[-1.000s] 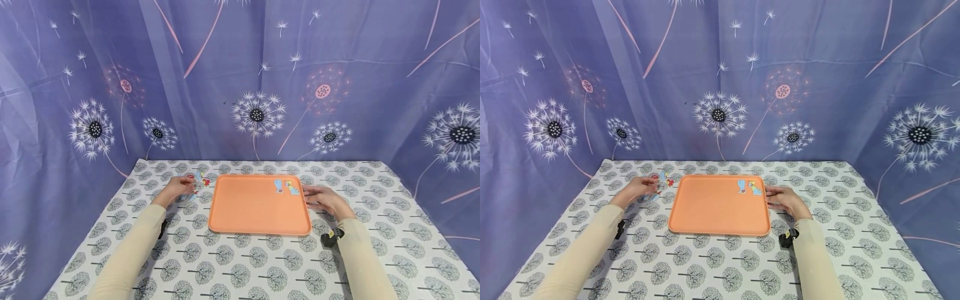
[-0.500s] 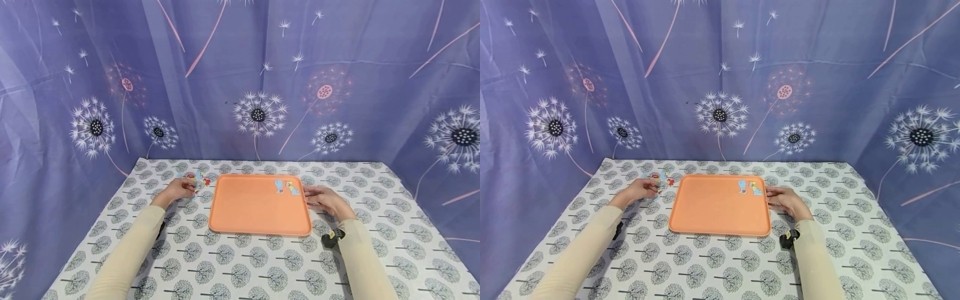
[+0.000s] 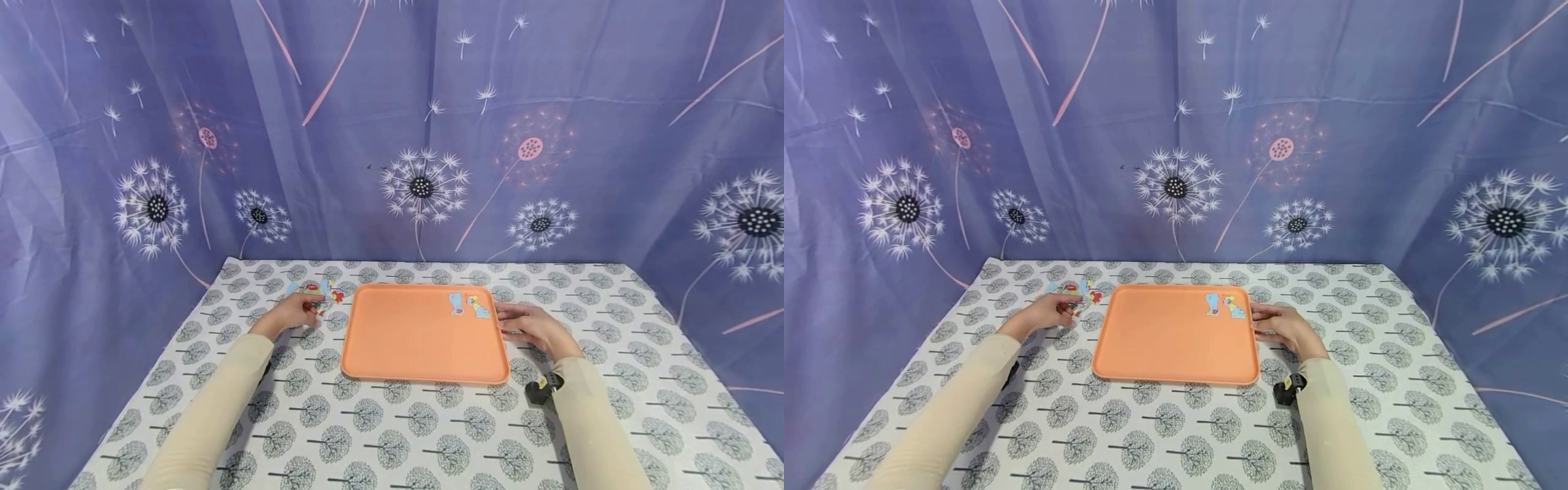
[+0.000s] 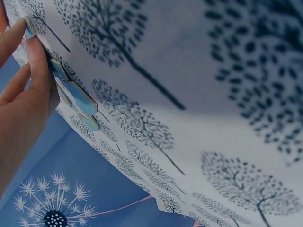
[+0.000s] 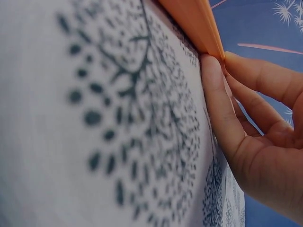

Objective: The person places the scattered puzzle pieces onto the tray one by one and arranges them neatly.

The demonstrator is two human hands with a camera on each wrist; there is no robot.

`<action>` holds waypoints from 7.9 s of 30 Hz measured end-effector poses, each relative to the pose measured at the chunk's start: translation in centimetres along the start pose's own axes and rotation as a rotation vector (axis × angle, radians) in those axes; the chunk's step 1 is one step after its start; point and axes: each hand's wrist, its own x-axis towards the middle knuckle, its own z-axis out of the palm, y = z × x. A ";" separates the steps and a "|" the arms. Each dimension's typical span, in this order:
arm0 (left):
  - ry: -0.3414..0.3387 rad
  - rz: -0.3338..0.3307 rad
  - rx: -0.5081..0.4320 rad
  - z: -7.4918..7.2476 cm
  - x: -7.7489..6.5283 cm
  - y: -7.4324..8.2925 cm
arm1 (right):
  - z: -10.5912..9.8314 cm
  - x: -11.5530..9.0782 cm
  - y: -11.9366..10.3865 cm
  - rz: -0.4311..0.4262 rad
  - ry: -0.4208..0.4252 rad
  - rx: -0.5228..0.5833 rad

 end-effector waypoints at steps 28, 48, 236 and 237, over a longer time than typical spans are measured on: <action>0.092 -0.016 -0.175 0.5 0.2 0.4 | 0.0 -0.1 0.1 -0.002 -0.006 0.003; 0.088 -0.080 -0.476 1.1 1.2 3.2 | 0.1 0.1 0.1 0.012 0.009 -0.011; 0.323 -0.079 -0.606 -0.7 -1.1 1.9 | 0.0 0.1 0.4 -0.018 -0.006 0.006; 0.327 -0.085 -0.594 -1.0 -1.4 1.6 | 0.0 0.1 0.4 -0.018 -0.006 0.007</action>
